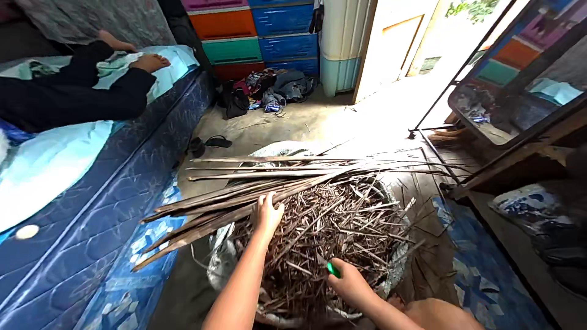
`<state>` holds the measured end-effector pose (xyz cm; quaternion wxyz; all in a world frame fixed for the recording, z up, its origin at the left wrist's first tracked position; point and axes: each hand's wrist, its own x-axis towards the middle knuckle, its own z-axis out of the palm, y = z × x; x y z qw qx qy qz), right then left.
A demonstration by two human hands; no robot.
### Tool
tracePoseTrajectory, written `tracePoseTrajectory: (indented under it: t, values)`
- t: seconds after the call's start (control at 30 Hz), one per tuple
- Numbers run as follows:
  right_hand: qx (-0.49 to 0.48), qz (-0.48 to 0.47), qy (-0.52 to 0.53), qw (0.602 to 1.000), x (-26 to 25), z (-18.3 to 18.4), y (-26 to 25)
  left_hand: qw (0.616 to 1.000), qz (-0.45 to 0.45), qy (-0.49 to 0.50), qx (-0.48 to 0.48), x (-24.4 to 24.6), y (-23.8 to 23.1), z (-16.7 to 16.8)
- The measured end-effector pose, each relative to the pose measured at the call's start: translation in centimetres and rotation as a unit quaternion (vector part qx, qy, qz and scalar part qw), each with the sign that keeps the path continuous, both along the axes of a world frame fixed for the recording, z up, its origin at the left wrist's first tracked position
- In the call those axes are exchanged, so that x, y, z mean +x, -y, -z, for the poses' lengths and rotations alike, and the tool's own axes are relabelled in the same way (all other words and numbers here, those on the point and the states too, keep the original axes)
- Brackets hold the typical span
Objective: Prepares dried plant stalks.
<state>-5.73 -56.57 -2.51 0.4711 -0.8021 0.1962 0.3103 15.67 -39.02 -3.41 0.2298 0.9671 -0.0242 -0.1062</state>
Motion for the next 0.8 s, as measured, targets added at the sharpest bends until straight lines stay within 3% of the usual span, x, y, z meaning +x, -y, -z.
tracePoseTrajectory:
  t: [0.2,0.43,0.57,0.67,0.73,0.8]
  values:
    - [0.028,0.047,0.011,0.998,-1.0,-1.2,-1.3,0.985,0.118,-0.020,0.128,3.2,1.0,0.3]
    - [0.034,-0.014,0.108,0.993,-0.5,-3.0,-5.0,0.980,0.117,-0.058,0.151,2.8,-1.3,-2.2]
    - [0.014,-0.032,0.115,0.993,-1.3,-2.8,-4.8,0.984,0.133,0.011,0.122,0.6,-3.7,-6.0]
    - [0.017,-0.035,0.123,0.992,-1.7,-3.6,-5.2,0.979,0.174,-0.012,0.108,-2.0,-6.7,-9.7]
    - [0.025,-0.027,0.148,0.988,-1.8,-4.0,-5.6,0.986,0.153,-0.056,0.026,-4.4,-8.3,-12.0]
    - [0.047,-0.008,0.196,0.979,-2.0,-4.3,-6.0,0.982,0.085,-0.122,-0.117,-7.3,-9.8,-13.9]
